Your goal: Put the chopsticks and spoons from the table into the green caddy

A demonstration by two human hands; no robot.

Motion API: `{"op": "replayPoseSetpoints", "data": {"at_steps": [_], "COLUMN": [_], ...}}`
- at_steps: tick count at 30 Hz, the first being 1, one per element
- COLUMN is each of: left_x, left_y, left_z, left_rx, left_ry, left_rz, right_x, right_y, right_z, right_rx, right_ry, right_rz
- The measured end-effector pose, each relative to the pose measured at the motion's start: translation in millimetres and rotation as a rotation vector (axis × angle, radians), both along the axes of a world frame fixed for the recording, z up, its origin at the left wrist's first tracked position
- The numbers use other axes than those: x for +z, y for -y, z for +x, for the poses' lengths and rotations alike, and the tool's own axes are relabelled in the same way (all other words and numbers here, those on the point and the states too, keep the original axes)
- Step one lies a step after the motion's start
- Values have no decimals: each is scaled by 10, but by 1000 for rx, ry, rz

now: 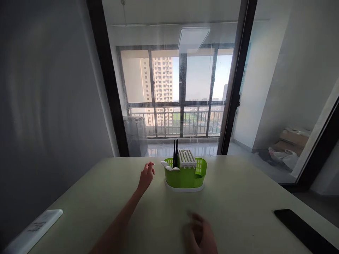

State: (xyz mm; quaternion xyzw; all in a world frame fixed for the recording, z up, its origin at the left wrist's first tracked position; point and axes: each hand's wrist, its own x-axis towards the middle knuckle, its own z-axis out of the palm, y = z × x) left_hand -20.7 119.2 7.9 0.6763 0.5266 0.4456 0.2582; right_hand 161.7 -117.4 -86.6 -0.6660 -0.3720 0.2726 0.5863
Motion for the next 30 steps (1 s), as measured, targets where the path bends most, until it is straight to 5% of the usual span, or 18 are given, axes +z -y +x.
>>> {"op": "replayPoseSetpoints", "data": {"at_steps": [5,12,19,30], "left_x": [-271,-330,-371,-390], "left_y": [-108,-123,-130,-95], "left_z": [-303,-314,-330,-349], "left_rx": [-24,-98,-108,-105], "left_ry": [-72,-166,-226,-265], "left_rz": [-44,-54,-62,-71], "right_x": [233,612,563,178], "right_y": [-440,-780,-847,-1016], "right_z": [362,501,751,1513], "right_rx": [67,68,8,-143], "right_ry": [384,701,774,762], "right_rz": [75,-157,-264,-272]}}
